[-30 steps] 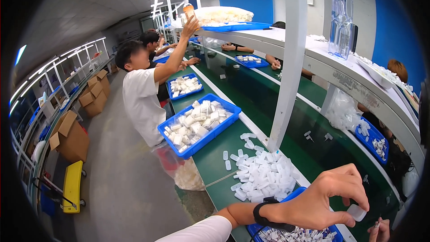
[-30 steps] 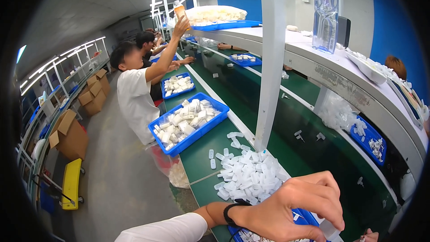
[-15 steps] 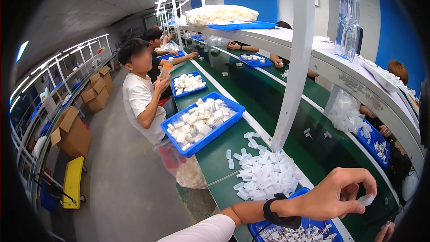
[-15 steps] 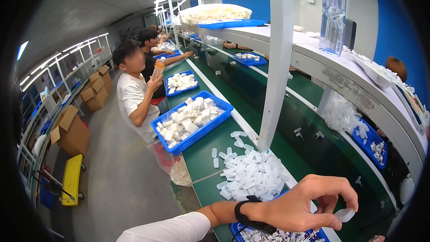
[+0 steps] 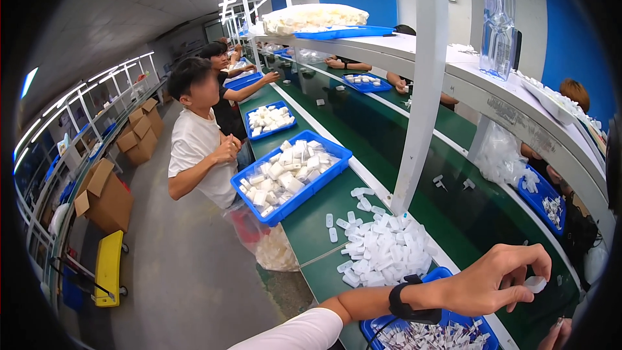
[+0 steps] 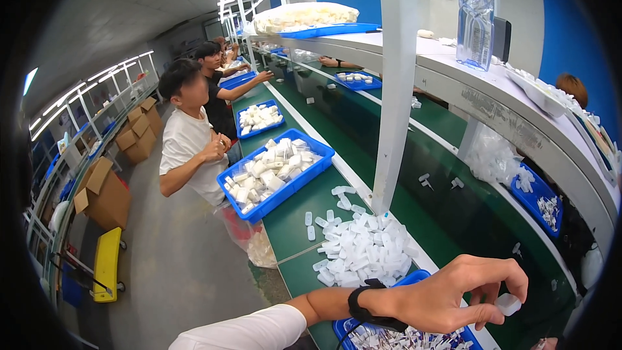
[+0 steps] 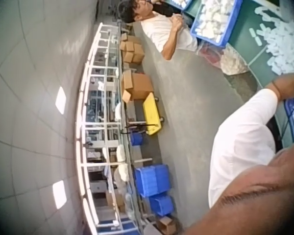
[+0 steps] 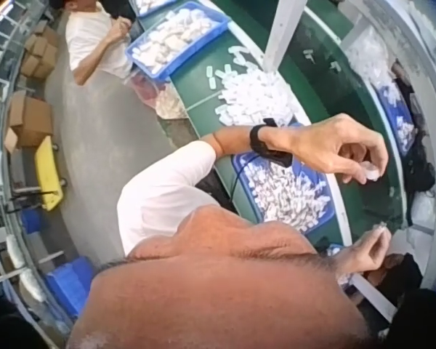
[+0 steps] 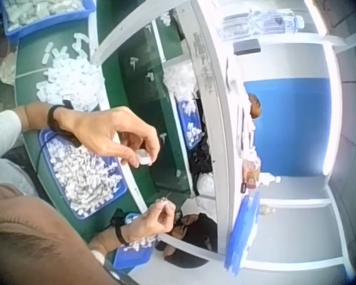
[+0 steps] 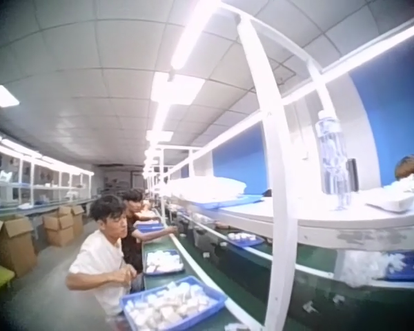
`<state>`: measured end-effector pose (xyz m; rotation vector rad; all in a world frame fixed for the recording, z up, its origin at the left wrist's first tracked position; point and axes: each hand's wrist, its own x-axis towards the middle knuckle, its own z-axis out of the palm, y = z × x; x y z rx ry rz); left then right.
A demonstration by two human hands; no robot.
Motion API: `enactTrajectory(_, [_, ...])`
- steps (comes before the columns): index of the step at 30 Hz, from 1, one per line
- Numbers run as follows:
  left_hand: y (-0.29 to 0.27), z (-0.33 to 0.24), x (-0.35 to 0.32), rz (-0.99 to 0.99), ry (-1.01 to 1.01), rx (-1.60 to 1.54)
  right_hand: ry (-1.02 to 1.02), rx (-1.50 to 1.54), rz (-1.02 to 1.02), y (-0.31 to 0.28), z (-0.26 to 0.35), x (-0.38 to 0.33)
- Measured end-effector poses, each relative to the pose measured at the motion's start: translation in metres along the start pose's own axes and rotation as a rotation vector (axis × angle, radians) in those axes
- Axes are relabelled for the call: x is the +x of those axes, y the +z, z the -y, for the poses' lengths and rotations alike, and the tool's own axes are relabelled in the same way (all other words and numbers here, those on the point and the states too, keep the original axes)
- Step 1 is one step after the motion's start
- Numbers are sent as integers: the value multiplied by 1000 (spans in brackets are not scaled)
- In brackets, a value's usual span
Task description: Assembling small plastic and metal components at a production line workbench.
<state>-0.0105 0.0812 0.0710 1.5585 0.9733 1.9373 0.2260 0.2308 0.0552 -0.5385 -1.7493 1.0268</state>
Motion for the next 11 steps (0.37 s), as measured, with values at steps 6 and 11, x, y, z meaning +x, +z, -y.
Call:
enactTrajectory(6, [3, 6, 8, 47, -129, -152, -138, -56, 62, -3, 18, -10])
enactTrajectory(11, [-14, 10, 12, 29, -313, -170, -242, -194, 141, 15, 15, -7])
